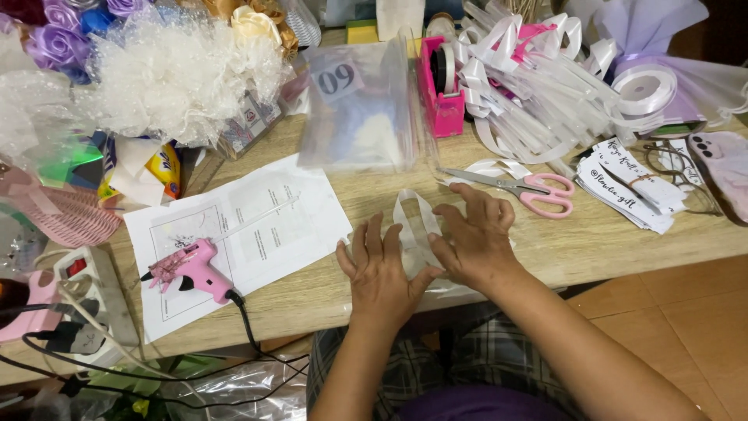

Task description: The person assembles a small transparent plastic bag by attaching a white ribbon handle. They apply hot glue to the bag, press the ribbon into place, and then affix a small paper label to the handle.

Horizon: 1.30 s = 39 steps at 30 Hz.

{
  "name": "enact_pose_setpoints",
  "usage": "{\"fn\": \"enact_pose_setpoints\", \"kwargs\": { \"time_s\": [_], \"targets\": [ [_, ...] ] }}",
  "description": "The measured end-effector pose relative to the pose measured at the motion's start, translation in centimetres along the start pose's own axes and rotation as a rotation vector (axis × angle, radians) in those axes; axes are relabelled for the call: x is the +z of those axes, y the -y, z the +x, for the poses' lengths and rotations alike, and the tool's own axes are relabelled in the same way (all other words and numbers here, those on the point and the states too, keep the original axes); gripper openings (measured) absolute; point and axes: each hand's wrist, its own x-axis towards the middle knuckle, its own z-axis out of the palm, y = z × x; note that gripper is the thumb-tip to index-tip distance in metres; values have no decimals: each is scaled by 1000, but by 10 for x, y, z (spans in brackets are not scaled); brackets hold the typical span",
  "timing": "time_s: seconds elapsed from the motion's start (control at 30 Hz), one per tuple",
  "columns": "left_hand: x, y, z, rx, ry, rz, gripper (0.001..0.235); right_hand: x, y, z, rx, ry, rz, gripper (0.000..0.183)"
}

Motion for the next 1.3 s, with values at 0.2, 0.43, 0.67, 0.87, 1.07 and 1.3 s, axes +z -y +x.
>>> {"fn": "enact_pose_setpoints", "kwargs": {
  "time_s": [0.2,0.43,0.67,0.87,1.07,1.3],
  "targets": [
    [4,1,-2,22,-327,-1,38,-12,-5,3,-139,-58,27,47],
    [4,-2,4,-8,-150,103,27,-9,-21,15,-319,-156,145,33],
    [7,-4,2,29,-251,142,29,-7,-25,14,-389,-195,173,39],
    [6,-5,3,38,-195,135,31,-4,-36,17,-413,-208,183,38],
    [-1,-6,5,8,-82,87,32,8,-47,24,-472,-185,100,30],
    [-3,-8,3,-21,5,63,35,11,-46,29,-491,-186,144,30]
  ]
}}
